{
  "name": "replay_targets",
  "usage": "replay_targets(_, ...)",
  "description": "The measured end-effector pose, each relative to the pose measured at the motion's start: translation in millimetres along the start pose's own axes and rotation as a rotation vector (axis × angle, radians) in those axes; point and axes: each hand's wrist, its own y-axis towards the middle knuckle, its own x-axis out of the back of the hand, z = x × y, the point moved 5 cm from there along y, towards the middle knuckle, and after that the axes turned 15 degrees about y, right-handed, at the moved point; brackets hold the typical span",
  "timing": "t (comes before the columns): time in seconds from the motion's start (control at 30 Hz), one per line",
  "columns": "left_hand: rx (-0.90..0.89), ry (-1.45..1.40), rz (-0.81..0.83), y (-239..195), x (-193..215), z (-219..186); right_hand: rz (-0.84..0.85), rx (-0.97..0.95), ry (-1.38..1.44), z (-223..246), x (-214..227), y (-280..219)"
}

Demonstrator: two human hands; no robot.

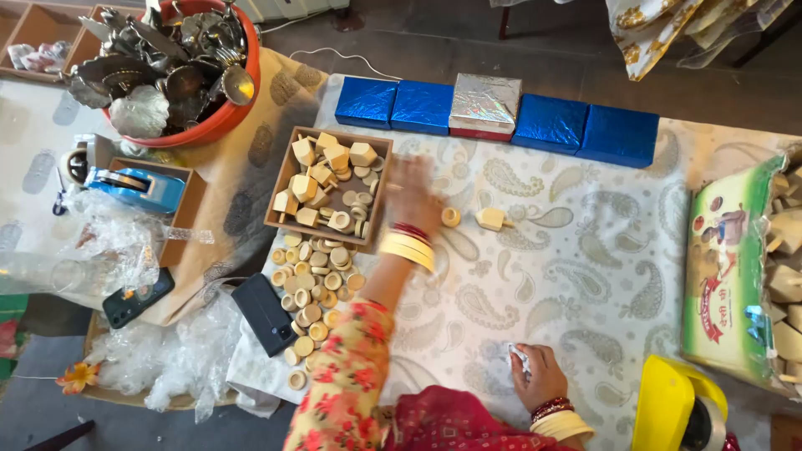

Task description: The person sits at a table and repeatedly picks up small wooden parts, rubs each with a white cloth, and places them back on the table. The person handles both round and block-shaped wooden pieces, working one at a time.

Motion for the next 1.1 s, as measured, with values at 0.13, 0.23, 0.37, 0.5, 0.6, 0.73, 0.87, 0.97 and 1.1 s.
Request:
replay_targets(0.13,0.390,0.351,0.077,32.8,-10.0,159.8,0.001,-0.058,0.021,1.8,0.7,4.2)
replay_targets(0.23,0.646,0.334,0.092,19.2,3.3,245.8,0.009,-0.026,-0.023,4.1,0.8,4.8)
replay_targets(0.37,0.610,0.125,0.320,-8.4,-18.1,273.2,0.026,-0.044,-0.016,9.9,4.7,5.8)
replay_targets(0.5,0.449,0.264,0.058,-29.7,-44.4,274.0,0.046,-0.010,0.031,16.1,6.7,7.6)
replay_targets(0.6,0.332,0.272,0.048,-22.8,-25.7,246.8,0.062,-0.011,0.009,15.9,7.8,9.1)
replay_targets(0.73,0.313,0.340,0.230,-17.6,-30.3,238.5,0.061,-0.020,0.010,15.3,8.0,9.1)
replay_targets(0.87,0.437,0.361,0.330,-17.0,-36.2,237.7,0.048,0.021,0.013,14.3,6.2,8.0)
replay_targets(0.97,0.415,0.410,0.255,-13.1,-29.4,233.5,0.052,0.004,0.008,19.6,8.8,8.3)
replay_targets(1.1,0.562,0.259,0.301,-13.6,-18.1,234.0,0.011,0.021,-0.010,18.5,6.0,7.6)
